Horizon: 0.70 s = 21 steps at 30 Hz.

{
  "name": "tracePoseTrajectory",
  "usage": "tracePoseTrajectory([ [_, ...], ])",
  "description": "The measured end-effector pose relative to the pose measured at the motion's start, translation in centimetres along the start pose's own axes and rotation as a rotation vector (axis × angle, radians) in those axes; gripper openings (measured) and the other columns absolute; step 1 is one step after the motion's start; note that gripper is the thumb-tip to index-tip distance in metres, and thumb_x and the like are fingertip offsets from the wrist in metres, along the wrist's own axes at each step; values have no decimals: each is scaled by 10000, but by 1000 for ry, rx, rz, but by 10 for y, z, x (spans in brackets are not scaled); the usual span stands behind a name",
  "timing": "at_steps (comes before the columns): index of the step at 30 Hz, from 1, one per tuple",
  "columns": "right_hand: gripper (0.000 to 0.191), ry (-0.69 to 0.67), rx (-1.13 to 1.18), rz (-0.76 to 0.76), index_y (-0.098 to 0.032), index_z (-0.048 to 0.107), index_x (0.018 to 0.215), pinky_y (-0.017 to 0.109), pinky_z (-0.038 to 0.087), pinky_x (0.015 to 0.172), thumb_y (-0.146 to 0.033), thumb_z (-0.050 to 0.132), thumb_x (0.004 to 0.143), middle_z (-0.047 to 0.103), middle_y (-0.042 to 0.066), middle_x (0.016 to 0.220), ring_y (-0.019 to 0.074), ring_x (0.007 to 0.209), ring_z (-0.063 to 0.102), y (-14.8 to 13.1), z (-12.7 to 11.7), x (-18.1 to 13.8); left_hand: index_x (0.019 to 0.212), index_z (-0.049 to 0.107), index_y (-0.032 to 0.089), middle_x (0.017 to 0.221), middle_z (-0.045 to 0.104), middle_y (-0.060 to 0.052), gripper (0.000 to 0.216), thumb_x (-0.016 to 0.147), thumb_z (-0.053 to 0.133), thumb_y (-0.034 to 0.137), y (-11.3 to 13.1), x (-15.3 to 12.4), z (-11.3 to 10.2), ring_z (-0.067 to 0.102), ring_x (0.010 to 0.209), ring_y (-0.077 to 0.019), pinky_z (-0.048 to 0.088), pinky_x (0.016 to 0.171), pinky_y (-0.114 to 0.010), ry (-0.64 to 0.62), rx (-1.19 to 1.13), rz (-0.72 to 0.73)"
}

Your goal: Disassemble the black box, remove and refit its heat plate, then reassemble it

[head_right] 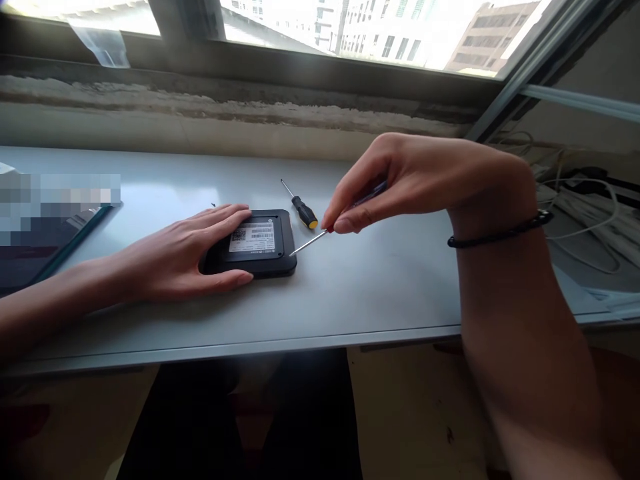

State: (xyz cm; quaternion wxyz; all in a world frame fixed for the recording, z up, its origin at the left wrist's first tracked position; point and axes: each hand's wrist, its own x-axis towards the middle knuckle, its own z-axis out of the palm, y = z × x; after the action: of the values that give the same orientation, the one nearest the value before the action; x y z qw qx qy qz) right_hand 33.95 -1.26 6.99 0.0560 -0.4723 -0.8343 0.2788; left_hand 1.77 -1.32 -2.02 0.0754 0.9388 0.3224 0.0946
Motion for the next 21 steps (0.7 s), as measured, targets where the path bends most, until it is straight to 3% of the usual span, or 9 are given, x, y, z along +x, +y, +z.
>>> tracePoseTrajectory([
  [6, 446, -38, -193, 76, -240, 838, 1026, 238, 577, 898, -614, 740, 803, 791, -23, 1088, 135, 1023, 732, -5, 1, 0, 1555, 425, 21, 1586, 472, -238, 931, 965, 412, 741, 1, 1, 1, 478, 1448, -404, 409, 1208, -476, 5, 37, 15],
  [11, 439, -31, -241, 30, -259, 841, 1026, 261, 579, 857, -627, 722, 818, 792, -11, 1075, 151, 999, 735, -8, 5, 2, 1560, 424, 21, 1582, 479, -235, 942, 962, 426, 749, 0, 1, 1, 486, 1445, -399, 411, 1209, -455, 15, 40, 22],
  [21, 355, -45, -299, 111, -270, 836, 1052, 204, 482, 784, -506, 754, 801, 777, -34, 1134, 70, 940, 704, -18, 5, 2, 1561, 416, -8, 1580, 477, -251, 961, 973, 414, 752, -1, -1, 2, 480, 1450, -417, 430, 1200, -497, 32, 30, 46],
])
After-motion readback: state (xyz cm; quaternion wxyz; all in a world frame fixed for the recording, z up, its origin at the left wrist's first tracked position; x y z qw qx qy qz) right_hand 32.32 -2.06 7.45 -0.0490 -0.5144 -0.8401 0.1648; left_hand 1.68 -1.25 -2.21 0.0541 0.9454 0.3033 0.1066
